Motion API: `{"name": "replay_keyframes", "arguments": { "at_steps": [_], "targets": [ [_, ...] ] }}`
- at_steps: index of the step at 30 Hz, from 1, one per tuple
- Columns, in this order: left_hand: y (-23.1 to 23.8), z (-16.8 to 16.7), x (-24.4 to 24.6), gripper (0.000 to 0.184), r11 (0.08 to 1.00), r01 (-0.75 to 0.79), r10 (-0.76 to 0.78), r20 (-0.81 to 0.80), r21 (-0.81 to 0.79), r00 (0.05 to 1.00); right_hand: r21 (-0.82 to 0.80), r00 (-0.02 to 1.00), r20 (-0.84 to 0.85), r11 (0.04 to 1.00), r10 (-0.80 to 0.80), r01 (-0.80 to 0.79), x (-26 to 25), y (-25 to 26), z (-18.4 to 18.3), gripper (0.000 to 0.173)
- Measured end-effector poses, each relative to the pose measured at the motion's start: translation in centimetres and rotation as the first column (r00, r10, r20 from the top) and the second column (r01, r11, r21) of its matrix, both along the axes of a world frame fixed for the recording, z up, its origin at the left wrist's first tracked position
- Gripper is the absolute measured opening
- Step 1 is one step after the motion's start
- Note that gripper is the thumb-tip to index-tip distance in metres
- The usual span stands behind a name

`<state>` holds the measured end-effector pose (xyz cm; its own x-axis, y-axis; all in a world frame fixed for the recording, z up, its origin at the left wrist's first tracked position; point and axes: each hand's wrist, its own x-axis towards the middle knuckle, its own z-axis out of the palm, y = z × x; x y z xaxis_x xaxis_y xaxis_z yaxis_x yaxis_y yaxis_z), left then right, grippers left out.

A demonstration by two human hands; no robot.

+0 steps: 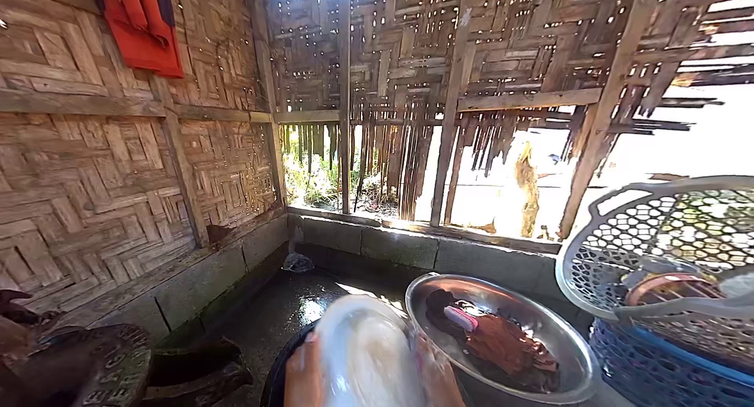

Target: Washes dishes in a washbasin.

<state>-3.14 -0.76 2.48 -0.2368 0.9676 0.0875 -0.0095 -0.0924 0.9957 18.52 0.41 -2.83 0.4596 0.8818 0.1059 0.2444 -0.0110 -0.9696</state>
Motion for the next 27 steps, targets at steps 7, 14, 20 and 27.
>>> {"name": "replay_keyframes", "arguments": {
  "at_steps": [7,14,20,27],
  "targets": [
    [3.1,-1.9,0.7,0.058,0.946,-0.256,0.307,0.301,-0.198,0.903,0.320,0.810,0.584,0.901,0.056,-0.293,-7.4,-3.2,-4.7,0.052],
    [0.0,-2.0,4.0,0.049,0.999,0.016,-0.015,-0.044,0.043,0.999,0.476,0.759,0.648,0.816,-0.073,-0.329,-9.2,-0.6,-0.4,0.039],
    [-2.4,-1.4,4.1,0.044,0.987,0.125,-0.100,-0.224,0.098,0.970,0.309,0.898,0.439,0.938,0.007,-0.159,-7.0,0.0,1.4,0.039],
    [-2.2,-0.5,3.1,0.046,0.987,0.147,-0.121,-0.303,0.065,0.945,0.378,0.902,0.431,0.912,-0.024,-0.157,-6.6,0.0,1.0,0.040]
  ]
}}
